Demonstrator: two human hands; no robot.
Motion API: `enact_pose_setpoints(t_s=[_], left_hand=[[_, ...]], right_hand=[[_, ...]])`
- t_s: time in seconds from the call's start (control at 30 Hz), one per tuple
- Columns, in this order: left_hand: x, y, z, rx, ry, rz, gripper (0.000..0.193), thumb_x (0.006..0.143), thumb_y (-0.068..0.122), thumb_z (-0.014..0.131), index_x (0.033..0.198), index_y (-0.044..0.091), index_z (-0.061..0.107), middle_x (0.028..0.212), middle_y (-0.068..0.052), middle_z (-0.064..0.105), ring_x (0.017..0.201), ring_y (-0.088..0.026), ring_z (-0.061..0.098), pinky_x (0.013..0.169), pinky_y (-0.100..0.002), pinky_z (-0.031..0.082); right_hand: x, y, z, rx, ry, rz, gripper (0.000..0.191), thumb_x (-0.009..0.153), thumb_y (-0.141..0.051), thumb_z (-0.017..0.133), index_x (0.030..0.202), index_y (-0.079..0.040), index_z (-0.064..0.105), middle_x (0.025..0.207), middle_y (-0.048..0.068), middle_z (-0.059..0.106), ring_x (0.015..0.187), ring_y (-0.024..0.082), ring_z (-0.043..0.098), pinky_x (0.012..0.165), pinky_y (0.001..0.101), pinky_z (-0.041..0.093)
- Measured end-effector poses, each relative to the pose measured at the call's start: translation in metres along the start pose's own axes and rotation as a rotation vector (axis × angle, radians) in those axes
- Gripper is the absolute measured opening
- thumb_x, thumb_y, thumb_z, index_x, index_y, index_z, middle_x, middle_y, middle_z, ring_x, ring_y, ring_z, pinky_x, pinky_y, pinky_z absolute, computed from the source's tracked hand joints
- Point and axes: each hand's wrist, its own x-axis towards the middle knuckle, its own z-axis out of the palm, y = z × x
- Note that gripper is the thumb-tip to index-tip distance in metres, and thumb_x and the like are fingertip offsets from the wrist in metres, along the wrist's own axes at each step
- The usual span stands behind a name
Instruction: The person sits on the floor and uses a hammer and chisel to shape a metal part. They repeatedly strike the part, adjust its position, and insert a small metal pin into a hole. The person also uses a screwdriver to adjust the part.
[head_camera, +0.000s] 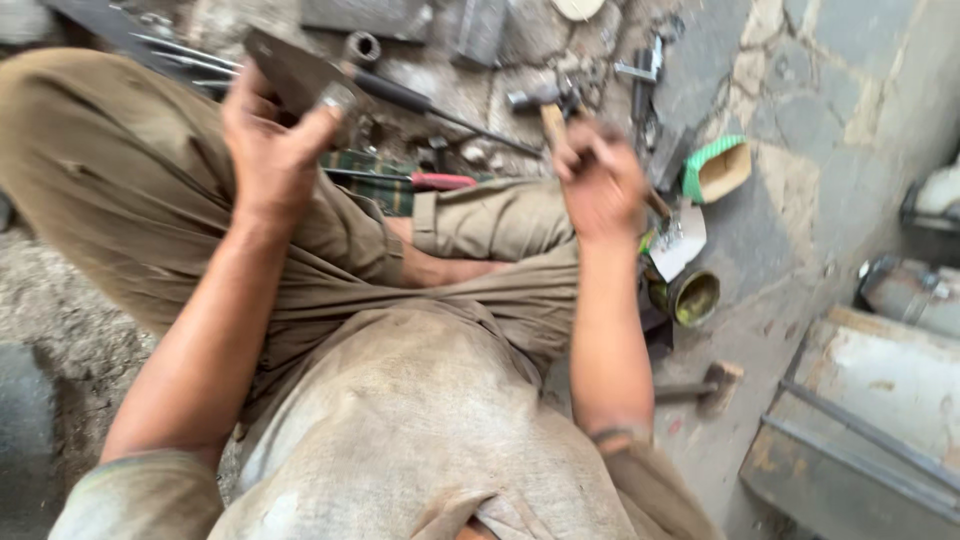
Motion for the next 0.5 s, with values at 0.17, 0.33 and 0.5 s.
enact_pose_setpoints(t_s=[0.17, 0.33, 0.5], left_hand=[[0.039, 0.043, -0.046, 0.058, 0.118, 0.112, 0.028, 0.101, -0.003, 0.074, 0.123, 0.0, 0.059, 0.111, -0.004, 0.068, 0.092, -0.011, 0.063, 0.086, -0.026, 0.054], [0.061, 0.036, -0.052, -0.044, 0.185, 0.084, 0.036, 0.096, -0.005, 0.069, 0.13, 0.002, 0.06, 0.114, -0.003, 0.068, 0.096, -0.011, 0.067, 0.087, -0.027, 0.06], [0.075, 0.029, -0.045, -0.053, 0.184, -0.001, 0.032, 0.098, -0.009, 0.067, 0.126, 0.003, 0.058, 0.11, -0.003, 0.067, 0.097, -0.01, 0.066, 0.092, -0.026, 0.057]], right_hand=[[0.167, 0.094, 0.092, -1.928, -0.162, -0.864, 0.023, 0.095, -0.031, 0.081, 0.107, -0.012, 0.076, 0.094, 0.007, 0.078, 0.081, 0.022, 0.072, 0.068, 0.0347, 0.056], [0.204, 0.134, 0.083, -2.423, -0.073, 0.015, 0.067, 0.068, -0.056, 0.085, 0.091, 0.003, 0.066, 0.066, 0.013, 0.07, 0.055, 0.023, 0.065, 0.046, 0.0389, 0.047], [0.212, 0.149, 0.066, -2.231, 0.052, 0.021, 0.059, 0.083, -0.064, 0.075, 0.077, -0.006, 0.066, 0.054, 0.0, 0.056, 0.041, 0.013, 0.043, 0.037, 0.0329, 0.035]])
